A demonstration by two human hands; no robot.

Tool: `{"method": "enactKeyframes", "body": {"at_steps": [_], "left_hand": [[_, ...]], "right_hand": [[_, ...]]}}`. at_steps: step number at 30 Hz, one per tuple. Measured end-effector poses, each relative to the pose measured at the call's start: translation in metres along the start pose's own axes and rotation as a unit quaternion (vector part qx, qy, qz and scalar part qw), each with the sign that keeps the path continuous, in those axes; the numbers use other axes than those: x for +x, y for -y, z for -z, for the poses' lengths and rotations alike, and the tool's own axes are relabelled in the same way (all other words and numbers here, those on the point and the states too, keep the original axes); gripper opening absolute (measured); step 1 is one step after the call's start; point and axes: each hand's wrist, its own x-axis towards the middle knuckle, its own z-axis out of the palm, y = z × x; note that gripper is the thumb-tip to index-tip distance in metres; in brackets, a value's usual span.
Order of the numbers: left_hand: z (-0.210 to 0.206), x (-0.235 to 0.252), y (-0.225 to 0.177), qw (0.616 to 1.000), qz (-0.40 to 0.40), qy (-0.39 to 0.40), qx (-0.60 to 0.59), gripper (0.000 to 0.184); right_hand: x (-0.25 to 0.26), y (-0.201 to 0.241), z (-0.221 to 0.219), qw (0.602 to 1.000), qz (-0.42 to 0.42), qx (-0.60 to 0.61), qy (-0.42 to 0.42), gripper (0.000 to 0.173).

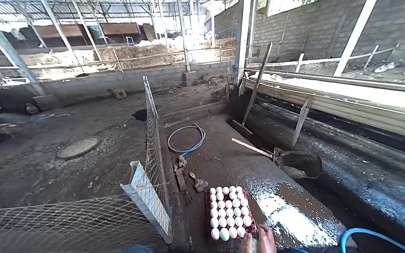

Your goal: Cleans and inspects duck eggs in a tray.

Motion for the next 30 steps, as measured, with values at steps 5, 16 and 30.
{"method": "enactKeyframes", "body": {"at_steps": [5,16,30], "left_hand": [[-0.006,-0.016,-0.018,1.000,0.016,-0.023,0.006,0.064],[-0.017,-0.025,-0.015,0.996,-0.084,-0.039,0.010,0.060],[-0.016,-0.014,-0.013,0.998,-0.045,-0.034,0.014,0.065]], "right_hand": [[-0.013,-0.016,-0.002,0.999,0.031,0.035,0.024,0.045],[0.003,-0.010,0.000,0.995,-0.031,0.094,-0.017,0.055],[0.001,-0.024,0.002,0.996,0.070,0.054,0.028,0.041]]}}
